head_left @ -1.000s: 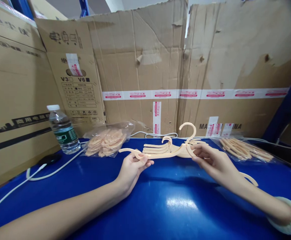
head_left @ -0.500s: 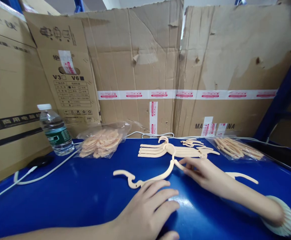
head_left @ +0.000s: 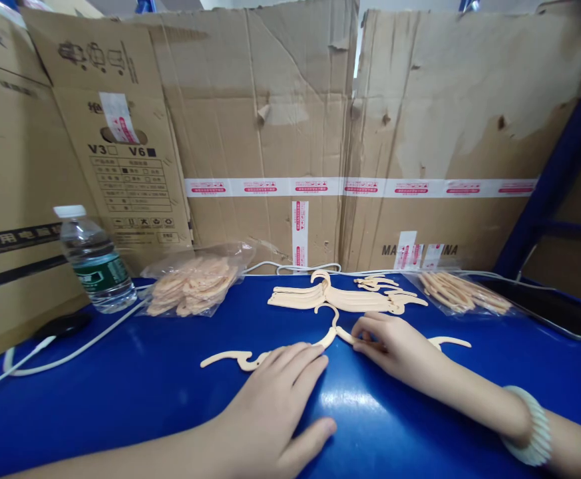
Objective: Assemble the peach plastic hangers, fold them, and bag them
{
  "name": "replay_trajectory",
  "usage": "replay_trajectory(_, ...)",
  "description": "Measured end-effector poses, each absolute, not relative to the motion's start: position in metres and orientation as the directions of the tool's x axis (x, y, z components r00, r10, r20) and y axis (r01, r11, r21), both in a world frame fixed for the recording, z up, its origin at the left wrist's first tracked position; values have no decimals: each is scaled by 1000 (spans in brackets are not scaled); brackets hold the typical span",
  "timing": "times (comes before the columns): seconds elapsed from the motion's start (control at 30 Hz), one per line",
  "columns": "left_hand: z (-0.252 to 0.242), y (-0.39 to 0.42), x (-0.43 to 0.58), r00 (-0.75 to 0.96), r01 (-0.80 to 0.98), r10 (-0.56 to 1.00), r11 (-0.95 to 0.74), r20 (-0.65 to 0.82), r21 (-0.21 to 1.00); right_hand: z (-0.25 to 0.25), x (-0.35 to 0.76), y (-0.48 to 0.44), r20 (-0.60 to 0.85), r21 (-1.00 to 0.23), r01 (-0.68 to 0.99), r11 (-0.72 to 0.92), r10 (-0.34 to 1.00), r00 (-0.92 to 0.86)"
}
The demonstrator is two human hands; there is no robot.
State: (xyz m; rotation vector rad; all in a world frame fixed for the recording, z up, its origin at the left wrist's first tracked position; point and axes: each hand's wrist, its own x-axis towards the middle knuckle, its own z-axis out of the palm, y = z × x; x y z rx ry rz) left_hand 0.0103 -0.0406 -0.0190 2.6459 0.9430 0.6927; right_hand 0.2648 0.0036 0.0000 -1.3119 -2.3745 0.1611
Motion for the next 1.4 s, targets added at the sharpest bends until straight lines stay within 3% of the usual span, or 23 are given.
replay_trajectory(0.2,-14,-31,7,649,527,672,-735,358,427,-4,270,16,382,-277,764,583,796,-469)
replay_trajectory(0.37,-15,-32,7,660,568,681,-729,318,383,11,286,18,302,-218,799,560,817,-491)
replay_trajectory(0.53,-10,-34,11,665,531,622,-783,413,325,21,300,20,185,-132,838,530,843,-504)
replay_trajectory(0.93,-10,-29,15,609,400,491,-868,623,294,20,298,22,196,-73,866,495,858,-474)
replay_trajectory(1.27,-12,-27,15,611,441,566,-824,553,357,20,296,19,174,-38,888,458,878,-445)
replay_trajectory(1.4,-12,-28,17,604,436,567,-823,560,364,22,286,8,244,-20,881,473,857,-455)
